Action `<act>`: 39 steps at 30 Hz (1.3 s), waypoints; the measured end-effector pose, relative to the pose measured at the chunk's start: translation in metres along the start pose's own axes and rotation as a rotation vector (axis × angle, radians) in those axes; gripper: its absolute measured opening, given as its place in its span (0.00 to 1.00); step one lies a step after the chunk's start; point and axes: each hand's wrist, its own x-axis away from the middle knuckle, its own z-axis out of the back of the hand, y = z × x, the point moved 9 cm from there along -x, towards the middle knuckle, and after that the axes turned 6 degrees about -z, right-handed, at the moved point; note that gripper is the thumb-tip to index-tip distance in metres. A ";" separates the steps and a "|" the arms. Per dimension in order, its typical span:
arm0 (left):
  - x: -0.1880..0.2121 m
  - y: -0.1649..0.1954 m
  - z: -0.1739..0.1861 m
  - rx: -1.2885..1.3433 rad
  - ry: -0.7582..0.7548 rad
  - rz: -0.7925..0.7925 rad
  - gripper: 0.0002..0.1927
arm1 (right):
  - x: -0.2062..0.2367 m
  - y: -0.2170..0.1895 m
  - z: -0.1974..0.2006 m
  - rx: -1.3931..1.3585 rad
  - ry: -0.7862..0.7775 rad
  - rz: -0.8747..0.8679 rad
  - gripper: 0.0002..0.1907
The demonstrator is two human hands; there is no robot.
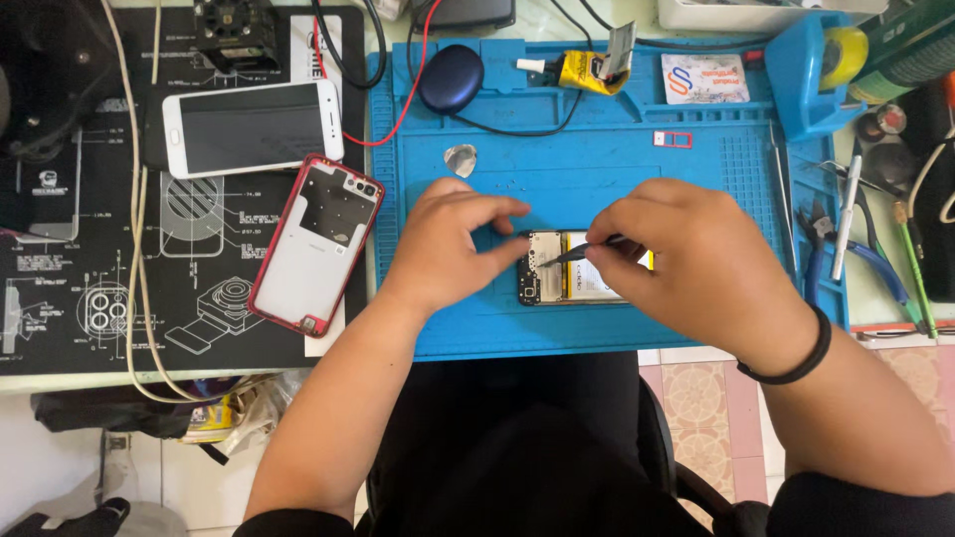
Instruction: The person disassembles a red smartphone by removing the SIM tray and prying off the back cover. They then use a screwdriver to remove several screws from the internal metal shield, exposing the battery and motherboard.
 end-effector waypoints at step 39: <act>0.002 0.005 -0.001 -0.033 -0.023 -0.031 0.15 | -0.008 -0.053 -0.011 0.276 -0.071 0.336 0.22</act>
